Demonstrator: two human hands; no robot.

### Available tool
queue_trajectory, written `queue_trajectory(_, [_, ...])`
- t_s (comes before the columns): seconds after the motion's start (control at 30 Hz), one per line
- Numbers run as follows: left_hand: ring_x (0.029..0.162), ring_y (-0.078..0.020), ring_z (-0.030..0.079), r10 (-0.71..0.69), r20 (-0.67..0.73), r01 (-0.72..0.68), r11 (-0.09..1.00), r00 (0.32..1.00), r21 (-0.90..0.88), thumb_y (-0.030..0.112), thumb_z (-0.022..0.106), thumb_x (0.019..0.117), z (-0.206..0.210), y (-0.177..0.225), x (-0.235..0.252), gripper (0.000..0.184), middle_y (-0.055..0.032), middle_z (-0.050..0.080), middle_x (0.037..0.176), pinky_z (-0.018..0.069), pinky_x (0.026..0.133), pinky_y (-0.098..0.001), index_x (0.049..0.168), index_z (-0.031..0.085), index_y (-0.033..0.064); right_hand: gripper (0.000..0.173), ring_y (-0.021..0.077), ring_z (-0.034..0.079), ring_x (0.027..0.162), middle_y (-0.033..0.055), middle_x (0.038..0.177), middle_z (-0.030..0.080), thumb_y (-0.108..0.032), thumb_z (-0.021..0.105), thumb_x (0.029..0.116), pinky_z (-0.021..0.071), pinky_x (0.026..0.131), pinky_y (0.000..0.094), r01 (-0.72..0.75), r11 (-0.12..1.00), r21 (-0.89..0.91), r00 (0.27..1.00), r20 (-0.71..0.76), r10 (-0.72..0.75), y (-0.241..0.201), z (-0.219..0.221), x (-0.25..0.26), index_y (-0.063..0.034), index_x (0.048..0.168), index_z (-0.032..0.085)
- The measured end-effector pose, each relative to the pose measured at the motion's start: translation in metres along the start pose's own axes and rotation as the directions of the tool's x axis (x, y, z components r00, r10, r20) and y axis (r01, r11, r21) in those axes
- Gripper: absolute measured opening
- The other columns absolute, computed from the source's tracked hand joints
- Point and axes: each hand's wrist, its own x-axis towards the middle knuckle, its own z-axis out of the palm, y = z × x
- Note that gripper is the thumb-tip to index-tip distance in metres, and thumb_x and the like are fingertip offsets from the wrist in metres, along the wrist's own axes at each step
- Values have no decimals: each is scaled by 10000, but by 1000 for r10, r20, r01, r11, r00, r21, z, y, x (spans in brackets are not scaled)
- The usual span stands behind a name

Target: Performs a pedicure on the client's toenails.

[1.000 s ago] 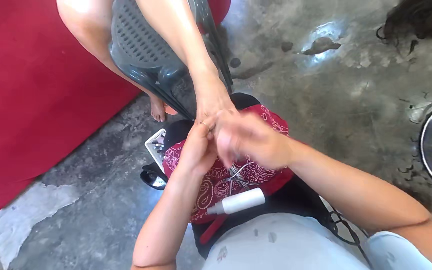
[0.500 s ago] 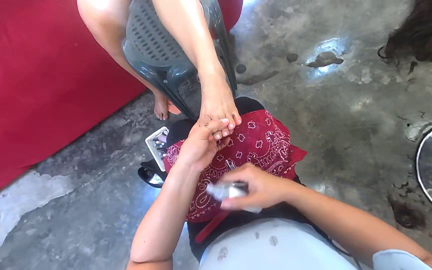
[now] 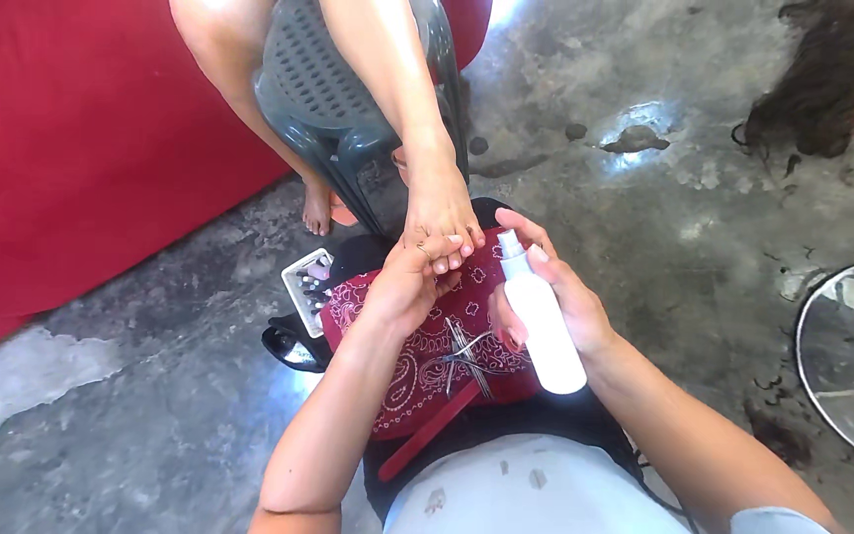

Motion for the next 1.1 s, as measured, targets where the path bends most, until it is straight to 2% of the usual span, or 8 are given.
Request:
queue_trajectory(0.17, [648,-58,583,42,34,-41,999,999,-16,131,614,922,2,-1,0,57,50,575,701,546,686,-254,888,628,175,332,122,603,488,38,606,589,-429,401,1084,527,518,244,-25,957,288,984,177,-27,14,9,14,-279,1368,485])
queue_trajectory(0.5, [650,-56,584,53,63,-52,999,997,-14,160,599,947,-1,-2,-1,64,54,567,694,542,663,-241,903,641,181,342,112,615,528,45,697,622,-465,466,1067,547,550,235,-40,965,260,975,219,-19,22,14,12,-309,1371,487])
queue_trajectory(0.67, [622,-51,579,55,72,-53,998,996,-34,147,613,938,-2,-2,-1,26,43,569,692,538,633,-225,931,607,171,287,142,641,532,71,640,613,-456,460,1076,543,547,240,-44,948,314,971,236,-33,25,24,12,-271,1291,506])
queue_trajectory(0.8, [645,-58,593,45,92,-42,999,995,-31,141,601,950,-4,-2,1,44,17,612,746,534,616,-223,986,623,152,363,72,673,630,10,850,689,-453,479,1078,602,584,235,25,995,-97,944,330,8,33,27,4,-287,1399,507])
queue_trajectory(0.87, [690,-73,603,5,86,-8,999,996,31,180,614,950,-7,1,2,54,34,607,756,542,673,-262,1004,618,182,453,61,668,739,66,991,710,-385,484,1092,593,670,247,277,841,-465,875,483,-22,43,26,1,-97,1435,554])
queue_trajectory(0.97, [791,-94,655,-20,82,13,996,996,89,197,633,925,-13,5,2,96,40,637,810,570,771,-321,1020,615,201,461,180,694,810,114,942,733,-424,479,1085,570,751,369,481,549,-683,786,614,76,53,21,-2,-83,1339,658])
queue_trajectory(1.03, [781,-92,648,-18,97,10,997,995,80,187,615,932,-14,6,2,45,38,640,807,565,763,-308,969,637,198,413,132,611,735,95,830,643,-309,394,1111,518,688,283,462,595,-658,794,606,53,50,21,1,6,1093,661])
queue_trajectory(1.1, [741,-78,634,-16,108,9,998,994,60,169,608,928,-14,5,2,48,41,630,776,557,736,-282,916,648,193,488,52,547,617,57,785,616,-268,308,1117,475,565,206,321,783,-533,845,534,17,39,27,5,52,983,651])
